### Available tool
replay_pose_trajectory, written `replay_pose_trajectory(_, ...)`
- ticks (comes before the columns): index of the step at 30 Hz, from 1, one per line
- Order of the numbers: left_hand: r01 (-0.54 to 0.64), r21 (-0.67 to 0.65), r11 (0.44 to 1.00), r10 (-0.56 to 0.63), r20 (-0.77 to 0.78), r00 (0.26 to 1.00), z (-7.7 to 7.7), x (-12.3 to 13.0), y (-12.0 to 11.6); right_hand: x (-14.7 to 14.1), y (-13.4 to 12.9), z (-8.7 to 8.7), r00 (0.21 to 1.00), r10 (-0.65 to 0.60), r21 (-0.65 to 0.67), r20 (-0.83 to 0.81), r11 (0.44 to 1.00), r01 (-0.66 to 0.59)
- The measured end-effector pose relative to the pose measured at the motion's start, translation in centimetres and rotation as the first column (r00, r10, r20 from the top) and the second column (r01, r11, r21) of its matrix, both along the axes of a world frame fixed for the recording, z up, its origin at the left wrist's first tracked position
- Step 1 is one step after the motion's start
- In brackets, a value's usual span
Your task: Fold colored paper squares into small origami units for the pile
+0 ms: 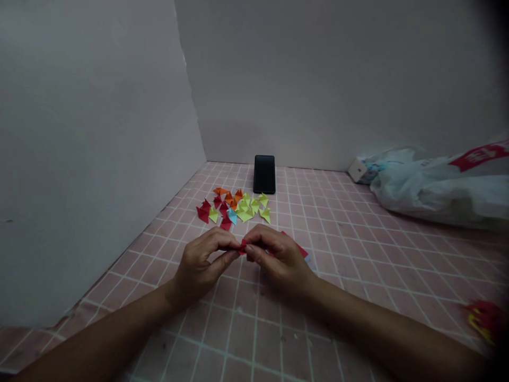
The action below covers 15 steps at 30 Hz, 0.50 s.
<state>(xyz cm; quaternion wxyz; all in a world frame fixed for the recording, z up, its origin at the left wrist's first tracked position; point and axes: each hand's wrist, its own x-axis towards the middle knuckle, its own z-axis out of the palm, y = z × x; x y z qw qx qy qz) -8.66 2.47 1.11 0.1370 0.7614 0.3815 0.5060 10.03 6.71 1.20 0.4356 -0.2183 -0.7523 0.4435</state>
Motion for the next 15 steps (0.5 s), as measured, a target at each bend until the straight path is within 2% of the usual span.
replay_pose_trajectory(3,0.066,-0.203,0.977,-0.045,0.105,0.993,-0.26,-0.01,-0.06,-0.04,0.1,-0.17,0.999,0.035,-0.153,-0.026,0.988,-0.039)
replay_pose_trajectory(7,0.209,-0.435,0.876,-0.095,0.27,0.958,-0.65,-0.03,-0.01,-0.12,0.16,-0.22,0.995,0.079,-0.293,-0.058,0.952,-0.092)
replay_pose_trajectory(15,0.383,-0.521,0.762,-0.124,0.463,0.878,-0.69,0.16,0.26,-0.38,-0.2,-0.21,0.996,0.034,-0.331,-0.082,0.942,-0.059)
